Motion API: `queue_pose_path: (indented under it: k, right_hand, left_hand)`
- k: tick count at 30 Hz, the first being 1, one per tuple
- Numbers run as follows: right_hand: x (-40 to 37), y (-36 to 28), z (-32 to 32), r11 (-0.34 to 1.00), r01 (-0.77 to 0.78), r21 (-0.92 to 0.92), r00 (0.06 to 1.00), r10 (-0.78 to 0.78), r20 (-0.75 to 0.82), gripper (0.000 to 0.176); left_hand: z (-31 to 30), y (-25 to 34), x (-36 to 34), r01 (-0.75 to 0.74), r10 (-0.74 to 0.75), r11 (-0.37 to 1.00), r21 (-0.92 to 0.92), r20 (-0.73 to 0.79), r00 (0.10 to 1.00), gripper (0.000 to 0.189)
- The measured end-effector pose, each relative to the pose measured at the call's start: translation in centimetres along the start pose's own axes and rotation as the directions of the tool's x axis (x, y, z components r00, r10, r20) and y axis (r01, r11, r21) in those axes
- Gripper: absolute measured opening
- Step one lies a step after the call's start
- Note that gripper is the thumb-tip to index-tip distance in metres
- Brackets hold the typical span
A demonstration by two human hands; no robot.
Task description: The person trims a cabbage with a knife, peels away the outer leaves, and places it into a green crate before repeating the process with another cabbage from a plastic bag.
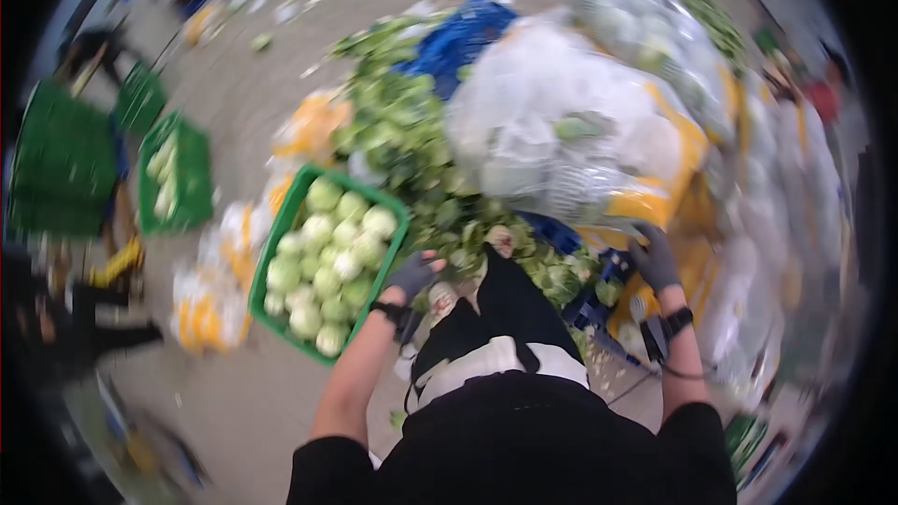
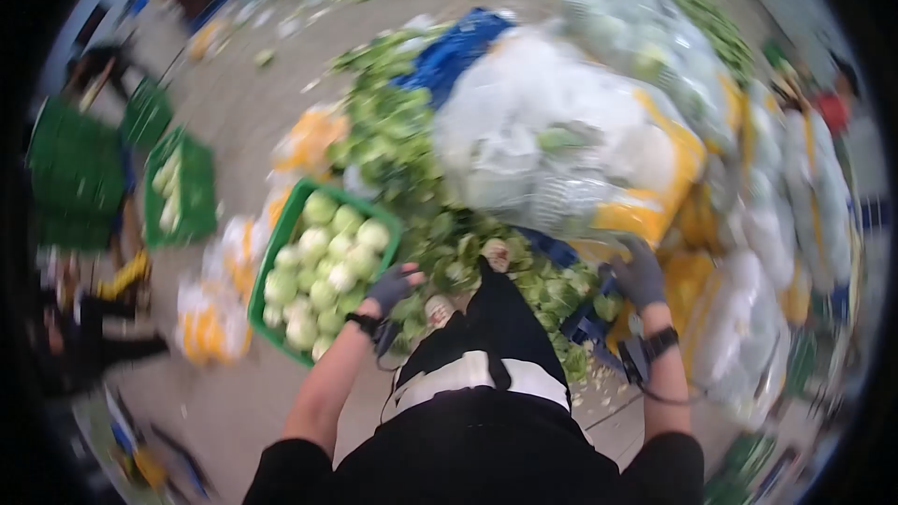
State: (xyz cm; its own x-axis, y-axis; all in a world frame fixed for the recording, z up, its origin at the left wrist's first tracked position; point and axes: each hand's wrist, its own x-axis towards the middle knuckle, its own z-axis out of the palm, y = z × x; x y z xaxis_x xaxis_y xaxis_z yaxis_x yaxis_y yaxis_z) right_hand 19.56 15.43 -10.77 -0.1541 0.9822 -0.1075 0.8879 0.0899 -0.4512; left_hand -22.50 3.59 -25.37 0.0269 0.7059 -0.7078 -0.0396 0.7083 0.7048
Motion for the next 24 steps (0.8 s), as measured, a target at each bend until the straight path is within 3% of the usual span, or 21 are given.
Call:
queue_pose_path:
  k: [1,4,7,8,9,10,11,12,13,14,15,16,17,18,20,21,22,24]
  right_hand:
    - [0.8,-1.1,-0.8,0.999,-0.03,0.015,0.999,0.03,-0.033,0.032]
    - [5.5,-0.6,-0.8,0.989,0.076,0.129,0.983,-0.052,-0.176,0.029]
    - [12.1,0.6,0.5,0.946,0.11,0.305,0.985,-0.062,-0.164,0.022]
    - [13.9,0.4,0.7,0.975,0.183,0.129,0.975,-0.164,-0.151,0.021]
    - [15.1,-0.4,0.9,0.993,0.079,0.089,0.996,-0.075,-0.052,0.025]
    - [16.6,-0.2,2.1,0.989,0.116,0.087,0.986,-0.104,-0.132,0.034]
    - [18.0,0.0,2.7,0.993,0.115,0.017,0.939,-0.103,-0.329,0.04]
    - [19.4,0.5,3.1,0.993,0.097,-0.059,0.852,-0.114,-0.51,0.047]
    - [20.3,0.9,3.0,0.996,0.076,-0.046,0.859,-0.089,-0.505,0.047]
    - [21.0,1.4,2.6,0.999,-0.007,-0.048,0.815,-0.023,-0.579,0.054]
    - [21.6,1.8,2.4,0.995,-0.088,-0.047,0.761,0.037,-0.648,0.061]
    - [22.1,2.5,3.3,0.994,-0.106,-0.037,0.766,0.058,-0.64,0.061]
    - [22.5,3.3,4.7,0.985,-0.093,0.145,0.921,0.141,-0.362,0.064]
    - [23.3,4.0,6.0,0.939,-0.126,0.32,0.987,0.15,-0.051,0.068]
    - [24.9,3.6,8.9,0.957,-0.099,0.274,0.983,0.052,0.175,0.072]
    - [25.4,3.3,11.5,0.971,0.155,0.183,0.987,-0.159,0.008,0.073]
    - [25.9,2.6,13.6,0.923,0.381,0.051,0.919,-0.372,-0.132,0.075]
    - [26.9,-0.4,12.2,0.975,0.069,0.211,0.968,-0.117,0.223,0.077]
  left_hand:
    - [-0.3,0.8,0.7,-0.07,0.071,0.995,-0.07,0.018,0.997,0.057]
    - [0.8,7.5,1.9,-0.145,0.144,0.989,-0.014,-0.014,0.989,0.044]
    - [3.4,15.8,5.7,-0.386,0.367,0.919,0.082,0.184,0.912,0.042]
    - [5.1,18.6,7.4,-0.409,0.375,0.903,0.134,0.221,0.9,0.043]
    - [7.6,21.4,8.3,-0.467,0.439,0.866,0.179,0.175,0.881,0.048]
    - [9.6,23.6,10.1,-0.569,0.55,0.724,0.389,0.171,0.817,0.057]
    - [11.4,25.3,12.0,-0.625,0.646,0.53,0.573,0.204,0.735,0.067]
    - [13.5,26.2,14.0,-0.661,0.694,0.437,0.61,0.239,0.679,0.078]
    - [15.6,26.8,15.5,-0.691,0.735,0.34,0.638,0.278,0.618,0.088]
    - [17.4,27.1,16.3,-0.663,0.698,0.277,0.696,0.328,0.637,0.1]
    - [19.2,27.4,16.8,-0.643,0.662,0.26,0.721,0.352,0.662,0.101]
    - [20.5,27.5,17.2,-0.622,0.623,0.239,0.745,0.374,0.687,0.101]
    - [21.2,26.7,18.9,-0.613,0.652,0.294,0.733,0.315,0.69,0.098]
    - [21.5,26.3,20.0,-0.615,0.642,0.293,0.732,0.326,0.694,0.098]
    - [20.6,25.7,21.8,-0.529,0.66,0.322,0.785,0.215,0.72,0.09]
    - [19.3,24.6,23.5,-0.506,0.69,0.259,0.823,0.209,0.693,0.086]
    - [17.2,23.1,25.6,-0.478,0.717,0.194,0.856,0.209,0.665,0.081]
    - [12.4,19.7,31.1,-0.499,0.637,0.368,0.785,0.179,0.75,0.066]
